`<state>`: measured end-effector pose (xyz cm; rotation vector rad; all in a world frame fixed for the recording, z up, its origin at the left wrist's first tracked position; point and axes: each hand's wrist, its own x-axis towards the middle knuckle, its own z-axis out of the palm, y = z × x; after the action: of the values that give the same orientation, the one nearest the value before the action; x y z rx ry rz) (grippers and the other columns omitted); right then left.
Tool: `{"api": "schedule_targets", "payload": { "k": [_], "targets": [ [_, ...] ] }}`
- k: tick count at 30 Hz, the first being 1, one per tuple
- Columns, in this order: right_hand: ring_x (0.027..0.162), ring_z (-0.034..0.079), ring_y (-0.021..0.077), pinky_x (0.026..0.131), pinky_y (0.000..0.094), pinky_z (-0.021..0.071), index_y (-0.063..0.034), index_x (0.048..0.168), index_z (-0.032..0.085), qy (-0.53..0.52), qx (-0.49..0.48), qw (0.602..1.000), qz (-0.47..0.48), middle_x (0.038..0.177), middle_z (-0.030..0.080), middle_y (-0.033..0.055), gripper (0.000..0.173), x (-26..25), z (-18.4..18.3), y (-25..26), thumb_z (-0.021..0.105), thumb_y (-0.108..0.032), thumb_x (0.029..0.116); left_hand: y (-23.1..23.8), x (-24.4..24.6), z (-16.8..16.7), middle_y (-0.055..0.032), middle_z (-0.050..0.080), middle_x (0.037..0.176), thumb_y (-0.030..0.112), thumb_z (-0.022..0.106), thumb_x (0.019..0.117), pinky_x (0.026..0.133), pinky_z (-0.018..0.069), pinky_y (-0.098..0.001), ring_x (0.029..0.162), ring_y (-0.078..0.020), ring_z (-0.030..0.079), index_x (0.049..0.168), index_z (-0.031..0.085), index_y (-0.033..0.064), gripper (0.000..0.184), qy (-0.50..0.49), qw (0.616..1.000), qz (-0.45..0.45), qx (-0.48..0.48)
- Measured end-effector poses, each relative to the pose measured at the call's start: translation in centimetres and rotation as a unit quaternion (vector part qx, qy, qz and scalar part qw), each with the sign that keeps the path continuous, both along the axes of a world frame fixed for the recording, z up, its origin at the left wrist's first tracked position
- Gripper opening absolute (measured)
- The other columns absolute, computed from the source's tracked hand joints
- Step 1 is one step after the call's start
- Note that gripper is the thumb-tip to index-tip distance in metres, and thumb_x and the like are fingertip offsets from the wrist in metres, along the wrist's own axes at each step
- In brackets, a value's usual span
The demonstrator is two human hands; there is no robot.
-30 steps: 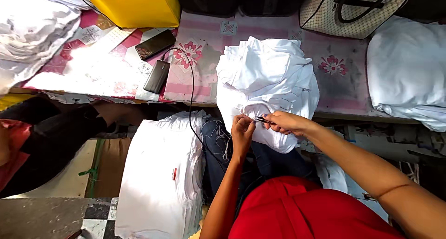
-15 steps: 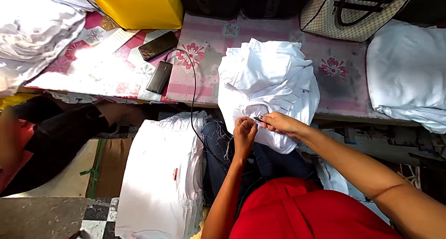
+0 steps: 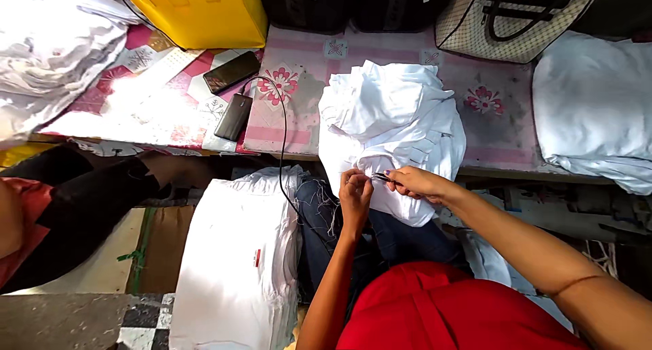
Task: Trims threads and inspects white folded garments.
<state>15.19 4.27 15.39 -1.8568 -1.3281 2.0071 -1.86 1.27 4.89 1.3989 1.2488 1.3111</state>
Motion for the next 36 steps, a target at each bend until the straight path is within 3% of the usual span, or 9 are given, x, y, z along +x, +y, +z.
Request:
{"api": "schedule_targets", "payload": {
  "k": [3,7,15,20,23,26,29,33,36],
  "targets": [
    [0.042,0.027,0.0018,0.043,0.0181,0.0240,-0.0106,0.090,0.055,0.015,-0.023,1.000,0.009,0.055,0.035,-0.0087,0.044,-0.5,-0.3,0.4,0.030,-0.038,0.1139,-0.2,0.0,0.1,-0.0184,0.062,0.107,0.000,0.064,0.0892,0.077,0.0584,-0.0209,0.089,-0.0104,0.066,0.092,0.069,-0.0106,0.012,-0.026,1.000,-0.006,-0.015],
    [0.042,0.027,0.0016,0.043,0.0177,0.0240,-0.0112,0.090,0.055,0.025,-0.016,1.000,-0.002,0.056,0.035,-0.0089,0.041,-1.1,-0.5,0.9,0.033,-0.037,0.1137,-0.1,-0.3,0.1,-0.0198,0.062,0.106,0.000,0.066,0.0881,0.082,0.0586,-0.0215,0.095,-0.0130,0.067,0.092,0.072,-0.0084,0.011,0.005,1.000,-0.007,0.010],
    [0.044,0.029,0.0018,0.044,0.0182,0.0251,-0.0074,0.091,0.057,0.000,0.032,0.999,-0.025,0.058,0.037,-0.0080,0.036,-1.7,-1.7,0.5,0.038,-0.029,0.1132,-0.2,-0.4,-0.6,-0.0204,0.065,0.102,-0.001,0.069,0.0848,0.083,0.0572,-0.0222,0.092,-0.0153,0.067,0.089,0.075,-0.0050,0.009,0.059,0.997,0.000,0.050],
    [0.045,0.029,0.0019,0.046,0.0186,0.0257,-0.0068,0.094,0.058,-0.009,0.040,0.999,-0.028,0.059,0.037,-0.0079,0.039,-1.0,0.3,0.0,0.036,-0.032,0.1136,-1.2,-2.0,4.0,-0.0258,0.065,0.119,0.006,0.064,0.0943,0.092,0.0551,-0.0462,0.108,-0.0371,0.065,0.105,0.073,-0.0050,0.018,0.273,0.955,-0.089,-0.072],
    [0.045,0.029,0.0013,0.045,0.0180,0.0258,-0.0078,0.091,0.059,-0.008,0.057,0.997,-0.044,0.057,0.036,-0.0084,0.041,-0.4,0.8,-0.1,0.035,-0.033,0.1136,-1.3,-0.3,4.3,-0.0246,0.068,0.107,0.006,0.066,0.0935,0.086,0.0585,-0.0421,0.099,-0.0342,0.069,0.102,0.073,-0.0080,0.018,0.261,0.965,-0.032,0.005],
    [0.045,0.029,0.0019,0.045,0.0182,0.0252,-0.0075,0.092,0.059,-0.007,0.054,0.997,-0.048,0.057,0.036,-0.0080,0.044,-0.5,0.6,-0.1,0.034,-0.036,0.1136,-0.3,2.0,1.3,-0.0264,0.070,0.105,-0.001,0.065,0.0920,0.089,0.0581,-0.0463,0.102,-0.0399,0.069,0.101,0.073,-0.0108,0.015,0.280,0.957,0.023,0.072],
    [0.044,0.028,0.0018,0.044,0.0182,0.0242,-0.0076,0.091,0.059,-0.006,0.049,0.998,-0.046,0.056,0.035,-0.0083,0.045,-0.3,0.8,-0.3,0.033,-0.036,0.1137,0.4,2.5,-0.6,-0.0232,0.071,0.098,-0.005,0.064,0.0900,0.084,0.0599,-0.0425,0.096,-0.0368,0.071,0.092,0.074,-0.0084,0.011,0.295,0.944,0.064,0.134],
    [0.042,0.027,0.0016,0.043,0.0178,0.0239,-0.0093,0.092,0.058,0.008,0.020,0.999,-0.050,0.055,0.035,-0.0087,0.044,0.4,0.2,-0.7,0.032,-0.038,0.1135,0.1,1.8,-1.4,-0.0222,0.072,0.102,-0.004,0.066,0.0858,0.087,0.0591,-0.0400,0.098,-0.0342,0.072,0.087,0.073,-0.0071,0.007,0.250,0.956,0.057,0.141],
    [0.042,0.027,0.0017,0.042,0.0180,0.0240,-0.0100,0.092,0.057,0.011,0.001,0.999,-0.050,0.055,0.035,-0.0087,0.044,0.4,-0.1,-1.0,0.031,-0.039,0.1136,-0.1,1.2,-0.8,-0.0241,0.069,0.103,-0.004,0.066,0.0850,0.088,0.0579,-0.0370,0.098,-0.0301,0.069,0.088,0.070,-0.0090,0.007,0.149,0.985,0.036,0.075]
  ]
}}
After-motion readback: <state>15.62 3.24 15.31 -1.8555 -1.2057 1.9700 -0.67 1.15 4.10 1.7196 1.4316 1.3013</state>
